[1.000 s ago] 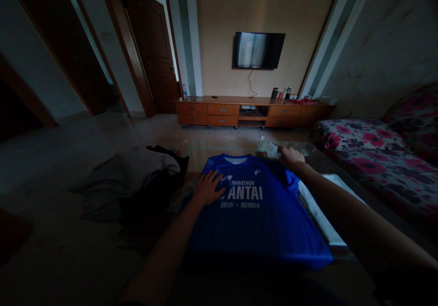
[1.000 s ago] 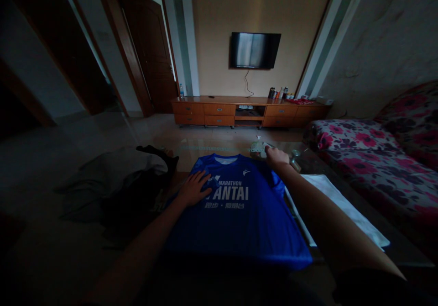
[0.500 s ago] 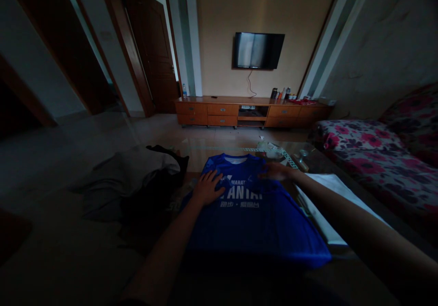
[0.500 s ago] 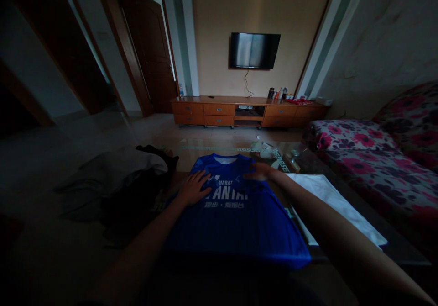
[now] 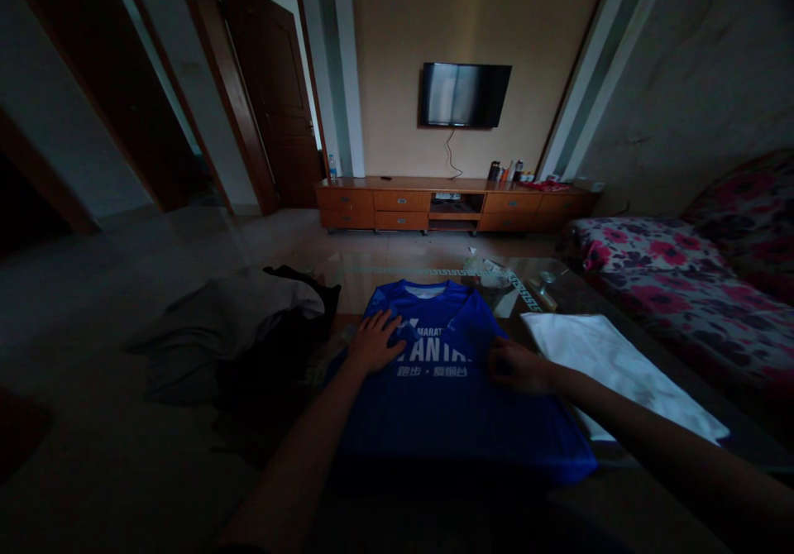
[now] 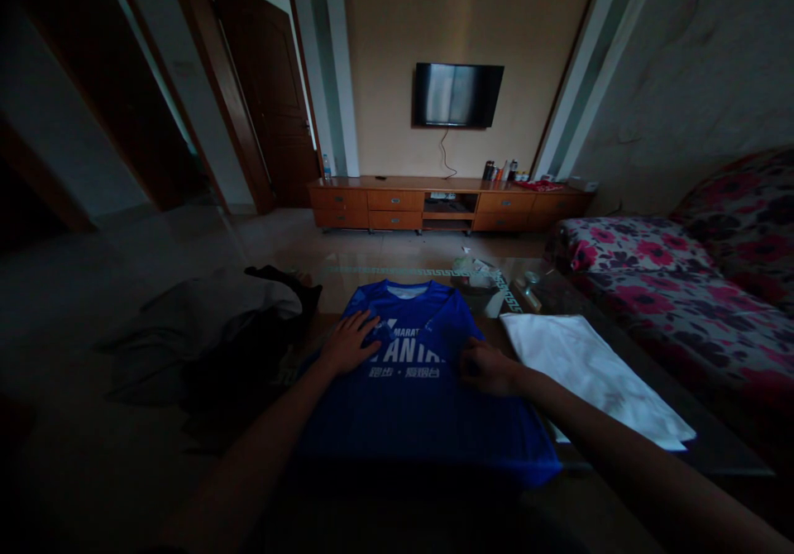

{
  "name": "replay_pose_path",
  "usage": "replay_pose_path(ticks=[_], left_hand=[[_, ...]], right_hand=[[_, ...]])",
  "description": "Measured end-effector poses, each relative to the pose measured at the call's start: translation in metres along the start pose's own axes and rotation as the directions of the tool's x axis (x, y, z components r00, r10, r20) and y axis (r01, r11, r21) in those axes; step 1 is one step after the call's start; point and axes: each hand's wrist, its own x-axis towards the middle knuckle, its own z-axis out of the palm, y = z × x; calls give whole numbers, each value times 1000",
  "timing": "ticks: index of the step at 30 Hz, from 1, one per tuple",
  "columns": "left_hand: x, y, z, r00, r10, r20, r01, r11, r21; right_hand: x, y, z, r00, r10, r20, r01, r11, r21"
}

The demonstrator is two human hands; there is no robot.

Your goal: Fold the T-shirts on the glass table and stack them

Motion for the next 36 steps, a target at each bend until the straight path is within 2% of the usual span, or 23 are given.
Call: replay_pose_path(ticks=[2,4,6,8,11,13,16,19,23,26,33,36], left_hand=[[0,0,0,1000,-2,3,2,1000,6],[0,0,0,1000,-4,3,4,1000,11],[0,1,0,1000,-4,3,4,1000,13],[0,0,-1,1000,-2,3,2,1000,11],[0,-1,-1,1000,2,7,-2,1000,10],[0,-1,0,1000,8,8,-8,1000,11],[0,-1,0,1000,4,16,-4,1000,6],[0,0,-1,1000,-4,26,4,1000,-5],[-2,2,-5,999,36,11,-36,999,7],[-4,4,-7,998,61,7,-61,998,28],[0,6,-13,978,67,199,-62,998,-29],[9,4,-22,943,34,332,-3,996,-93]], right_hand=[[2,9,1,998,-69,3,68,984,164],[10,22,1,992,-42,-117,73,960,269],[21,34,0,960,20,-278,55,964,261],[31,41,3,934,-11,-356,69,986,151],[42,36,14,955,-108,-277,94,994,-62],[46,28,26,972,-116,-206,83,984,-160],[50,18,43,988,-37,-149,3,975,-220],[52,14,51,986,76,-145,-107,969,-222],[56,13,48,963,194,-188,-232,950,-209],[60,8,43,962,195,-191,-234,950,-207],[70,-4,38,982,146,-122,-165,972,-166],[75,1,28,974,130,-185,-156,979,-134]])
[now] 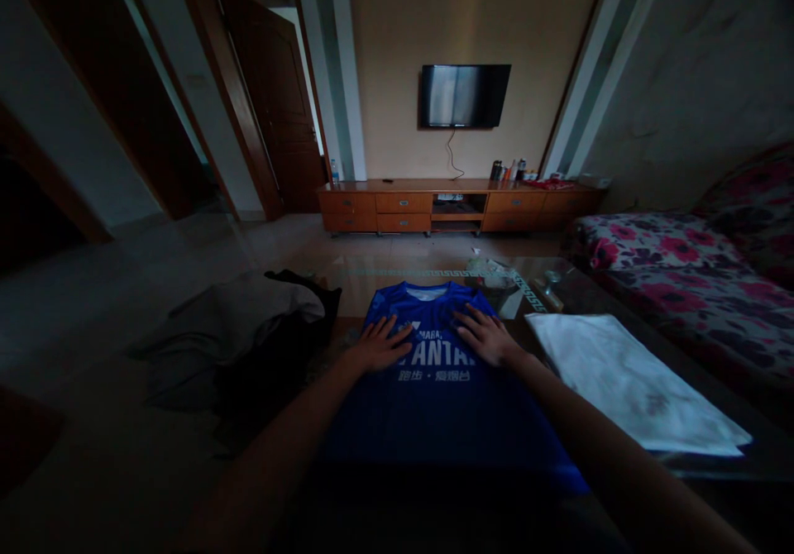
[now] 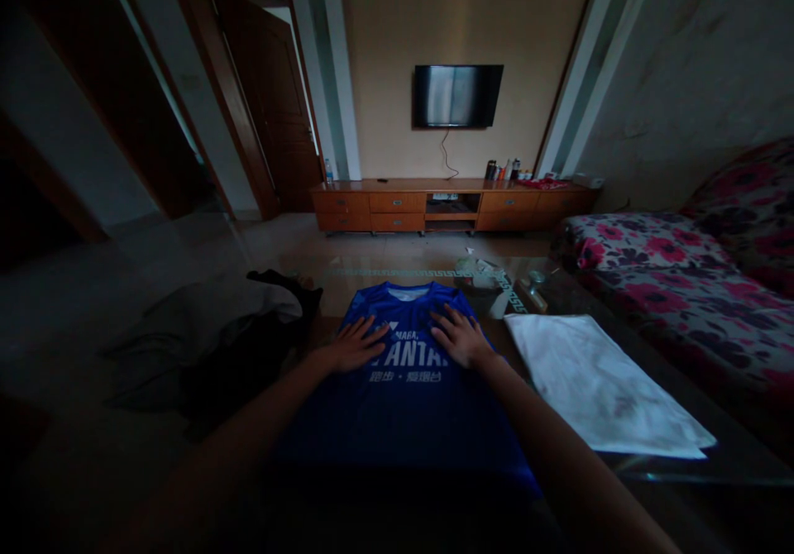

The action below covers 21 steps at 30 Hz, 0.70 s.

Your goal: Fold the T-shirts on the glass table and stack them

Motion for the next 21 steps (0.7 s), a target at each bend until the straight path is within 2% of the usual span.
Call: replay_pose_path(ticks=[1,3,6,10,14,16,18,21], left_hand=[[2,0,-4,1000,-8,2,8,1000,-20],[6,-2,-7,996,6,-94,-8,1000,-20],[10,-5,-2,969,77,-234,-67,997,49],[9,-7,12,971,73,-229,-53,994,93],[12,-8,11,963,78,-258,-54,994,98],[17,-14,7,945,40,-323,-10,995,95],[22,-23,5,921,-48,-386,90,992,93],[30,-38,7,922,-168,-350,210,974,86]], right_hand=[[3,3,-2,1000,15,-25,-15,1000,4],[8,8,-3,998,57,-37,-58,998,-7],[10,9,5,993,110,31,-109,993,-41],[7,4,16,988,135,73,-129,988,-82],[11,9,12,991,125,49,-122,990,-67],[17,17,11,988,153,-20,-154,986,-56],[23,26,13,977,198,-83,-204,976,-71],[33,37,23,971,231,-63,-237,965,-113]])
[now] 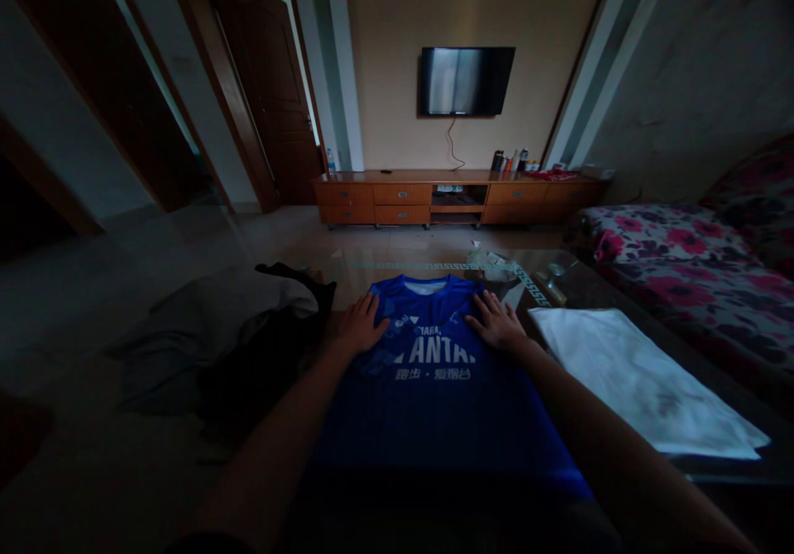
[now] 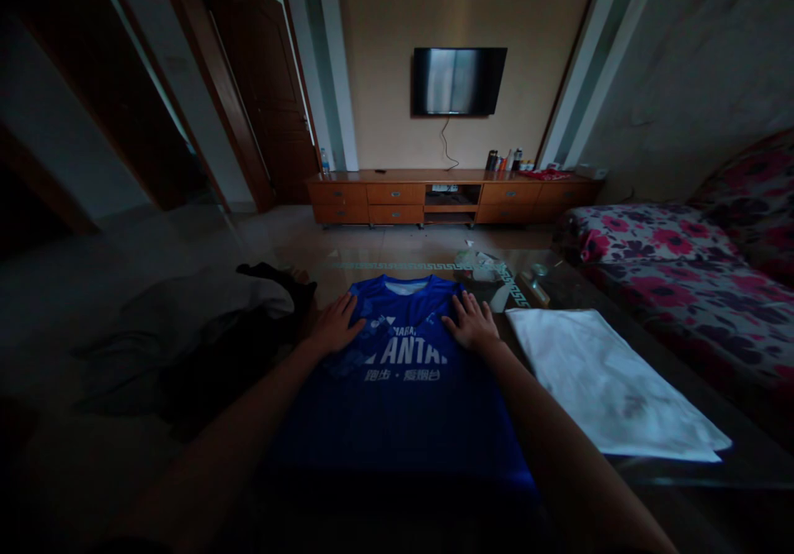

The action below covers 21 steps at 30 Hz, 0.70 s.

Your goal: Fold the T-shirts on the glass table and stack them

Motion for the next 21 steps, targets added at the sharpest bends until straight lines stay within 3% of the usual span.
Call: replay_pose_path(ticks=[3,14,17,21], left_hand=[[8,-8,7,998,-18,58,17,1000,18],[62,-42,18,998,-40,54,37,998,55],[60,-38,13,999,-15,-47,18,998,66],[42,-17,-9,973,94,-209,-73,992,105]], right_hand=[[12,1,11,999,4,41,-3,1000,-14],[75,-1,18,999,-21,34,21,1000,-6],[75,-4,16,1000,-22,-7,22,1000,-16],[57,-18,-1,983,-37,-180,29,998,-49]])
